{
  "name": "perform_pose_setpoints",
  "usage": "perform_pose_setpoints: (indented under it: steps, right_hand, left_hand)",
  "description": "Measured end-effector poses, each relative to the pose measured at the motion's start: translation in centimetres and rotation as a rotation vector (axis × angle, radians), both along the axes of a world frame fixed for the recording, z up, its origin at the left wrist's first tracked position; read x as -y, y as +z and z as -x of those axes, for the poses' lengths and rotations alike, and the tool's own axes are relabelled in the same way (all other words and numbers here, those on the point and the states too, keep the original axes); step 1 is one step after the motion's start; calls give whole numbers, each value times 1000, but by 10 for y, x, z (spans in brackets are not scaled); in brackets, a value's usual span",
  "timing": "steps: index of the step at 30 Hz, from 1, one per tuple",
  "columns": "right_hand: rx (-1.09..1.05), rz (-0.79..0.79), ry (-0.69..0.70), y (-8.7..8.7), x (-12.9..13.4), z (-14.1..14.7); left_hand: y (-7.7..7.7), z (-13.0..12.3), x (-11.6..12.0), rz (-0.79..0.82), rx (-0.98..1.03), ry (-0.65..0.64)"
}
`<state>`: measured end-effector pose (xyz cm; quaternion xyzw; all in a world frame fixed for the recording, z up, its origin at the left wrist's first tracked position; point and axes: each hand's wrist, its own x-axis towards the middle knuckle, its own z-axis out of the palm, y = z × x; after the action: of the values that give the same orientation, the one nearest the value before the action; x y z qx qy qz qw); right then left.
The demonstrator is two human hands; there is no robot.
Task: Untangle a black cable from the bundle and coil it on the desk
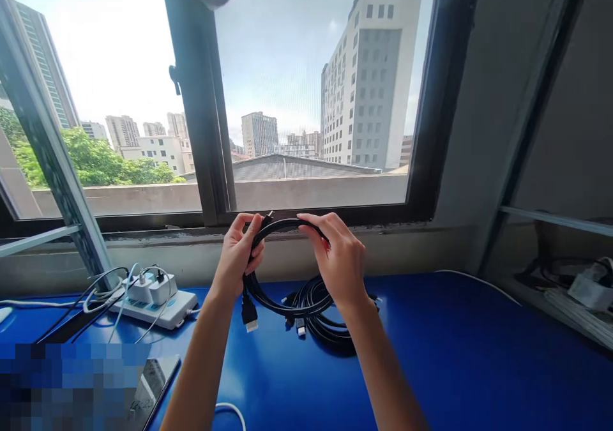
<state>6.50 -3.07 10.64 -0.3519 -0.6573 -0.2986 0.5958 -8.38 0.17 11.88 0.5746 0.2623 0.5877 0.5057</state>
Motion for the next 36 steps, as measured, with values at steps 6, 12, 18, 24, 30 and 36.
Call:
perform_pose_setpoints:
  steps: [6, 12, 18, 24, 30, 36]
  right_hand:
    - [-17, -22, 3, -4, -4, -6]
    - [-65, 24, 70, -1, -2, -6]
    - [-121, 266, 127, -10, -14, -12]
    - [53, 561, 62, -11, -10, 1]
    - [88, 481, 83, -15, -12, 18]
    - [18, 424, 175, -11, -8, 6]
  left_hand:
    - [0, -10, 7, -20, -116, -26]
    - [0, -13, 13, -8, -163, -91]
    - [-3, -8, 1, 67, -117, -78]
    - [3, -3, 2, 208, -199, 23]
    - [5, -1, 3, 249, -208, 8]
    - [-3, -17, 3, 242, -105, -96]
